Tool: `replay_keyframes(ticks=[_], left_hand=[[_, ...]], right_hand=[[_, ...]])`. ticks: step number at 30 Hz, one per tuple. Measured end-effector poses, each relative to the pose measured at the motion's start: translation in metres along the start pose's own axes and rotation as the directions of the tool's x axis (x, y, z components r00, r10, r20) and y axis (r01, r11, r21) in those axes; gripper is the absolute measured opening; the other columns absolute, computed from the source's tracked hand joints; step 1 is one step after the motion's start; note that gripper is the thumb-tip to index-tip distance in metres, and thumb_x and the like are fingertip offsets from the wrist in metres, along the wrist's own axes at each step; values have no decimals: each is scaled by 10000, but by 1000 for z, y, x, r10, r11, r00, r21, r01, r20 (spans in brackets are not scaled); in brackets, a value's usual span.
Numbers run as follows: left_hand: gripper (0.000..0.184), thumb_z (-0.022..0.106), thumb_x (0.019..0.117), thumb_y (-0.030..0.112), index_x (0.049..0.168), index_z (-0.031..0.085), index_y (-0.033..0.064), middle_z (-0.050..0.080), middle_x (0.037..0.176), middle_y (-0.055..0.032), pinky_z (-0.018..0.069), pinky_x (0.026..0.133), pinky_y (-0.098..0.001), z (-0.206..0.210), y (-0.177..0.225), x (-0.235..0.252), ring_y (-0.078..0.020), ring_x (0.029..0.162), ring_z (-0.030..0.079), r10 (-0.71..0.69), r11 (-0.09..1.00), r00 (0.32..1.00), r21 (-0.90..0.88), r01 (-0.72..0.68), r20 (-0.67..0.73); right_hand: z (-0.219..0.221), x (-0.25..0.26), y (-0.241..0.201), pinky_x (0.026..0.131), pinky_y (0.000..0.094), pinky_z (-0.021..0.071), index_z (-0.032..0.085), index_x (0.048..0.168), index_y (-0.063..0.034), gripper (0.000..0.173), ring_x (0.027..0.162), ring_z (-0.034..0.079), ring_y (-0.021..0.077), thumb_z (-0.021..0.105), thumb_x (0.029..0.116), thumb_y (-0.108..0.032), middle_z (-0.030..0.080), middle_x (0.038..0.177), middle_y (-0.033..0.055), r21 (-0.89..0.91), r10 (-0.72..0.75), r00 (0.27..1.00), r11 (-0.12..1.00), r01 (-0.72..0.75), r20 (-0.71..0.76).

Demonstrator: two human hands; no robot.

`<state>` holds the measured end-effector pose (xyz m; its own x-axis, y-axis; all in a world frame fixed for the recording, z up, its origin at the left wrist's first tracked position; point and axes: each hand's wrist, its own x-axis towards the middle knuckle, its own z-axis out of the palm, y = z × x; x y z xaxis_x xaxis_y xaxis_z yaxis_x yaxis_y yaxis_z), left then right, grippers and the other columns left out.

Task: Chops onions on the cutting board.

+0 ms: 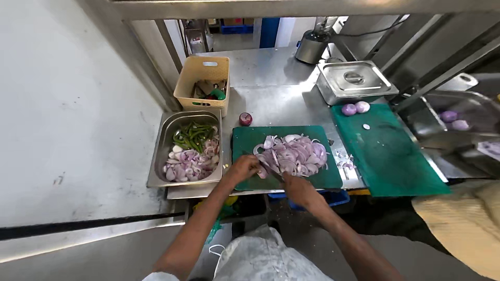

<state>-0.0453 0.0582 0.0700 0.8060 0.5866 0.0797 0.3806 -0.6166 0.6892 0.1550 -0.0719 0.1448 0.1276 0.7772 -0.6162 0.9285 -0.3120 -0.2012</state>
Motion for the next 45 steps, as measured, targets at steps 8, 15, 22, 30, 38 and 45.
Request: replay_keyframes(ticks=[8, 15, 22, 30, 38, 45], left_hand=[[77, 738, 932, 99, 948, 774, 32, 737, 1054, -105, 564, 989, -422, 2, 0, 0, -222, 1018, 703, 7, 1000, 1000, 0, -7, -29], [67, 754, 922, 115, 950, 778, 60, 739, 1082, -81, 563, 1001, -406, 6, -2, -6, -202, 1048, 696, -4, 1000, 997, 6, 4, -72], [61, 750, 920, 94, 929, 774, 39, 738, 1056, -96, 561, 998, -412, 7, 1, -7, -221, 1043, 698, -7, 1000, 995, 6, 7, -99], [72, 738, 930, 100, 936, 774, 38, 737, 1061, -99, 554, 1006, -419, 7, 0, -7, -227, 1052, 694, -16, 1000, 997, 18, 17, -79], [109, 741, 937, 143, 981, 771, 48, 729, 1134, -100, 527, 1055, -418, 12, 2, -9, -236, 1136, 670, -8, 997, 994, 69, 15, -105], [193, 687, 979, 221, 1101, 718, 75, 705, 1131, -94, 559, 992, -441, 27, 12, -13, -235, 1081, 677, -198, 969, 966, 115, 218, -165]], right_hand=[[16, 18, 2, 899, 611, 547, 504, 1389, -60, 401, 1067, 687, 423, 464, 1094, -329, 683, 1149, 230, 12, -22, 1000, 1000, 22, 9], [31, 19, -4, 930, 604, 544, 470, 1413, -24, 407, 1099, 678, 426, 442, 1094, -276, 662, 1198, 250, 54, -5, 1000, 999, 4, 12], [3, -7, -3, 901, 599, 544, 527, 1371, -59, 395, 1073, 679, 410, 459, 1092, -330, 677, 1142, 227, 24, -4, 1000, 1000, 4, 22], [-6, -7, 2, 862, 608, 549, 555, 1319, -69, 357, 1021, 691, 410, 483, 1083, -328, 688, 1077, 215, 14, -48, 999, 999, 48, 5], [40, 32, 12, 930, 604, 541, 505, 1392, -34, 415, 1084, 684, 418, 451, 1096, -321, 678, 1165, 242, 142, -79, 997, 987, 78, 0], [23, 39, 36, 854, 606, 565, 569, 1283, -42, 370, 984, 700, 408, 542, 1065, -340, 690, 1053, 222, 181, -37, 986, 981, 67, -165]])
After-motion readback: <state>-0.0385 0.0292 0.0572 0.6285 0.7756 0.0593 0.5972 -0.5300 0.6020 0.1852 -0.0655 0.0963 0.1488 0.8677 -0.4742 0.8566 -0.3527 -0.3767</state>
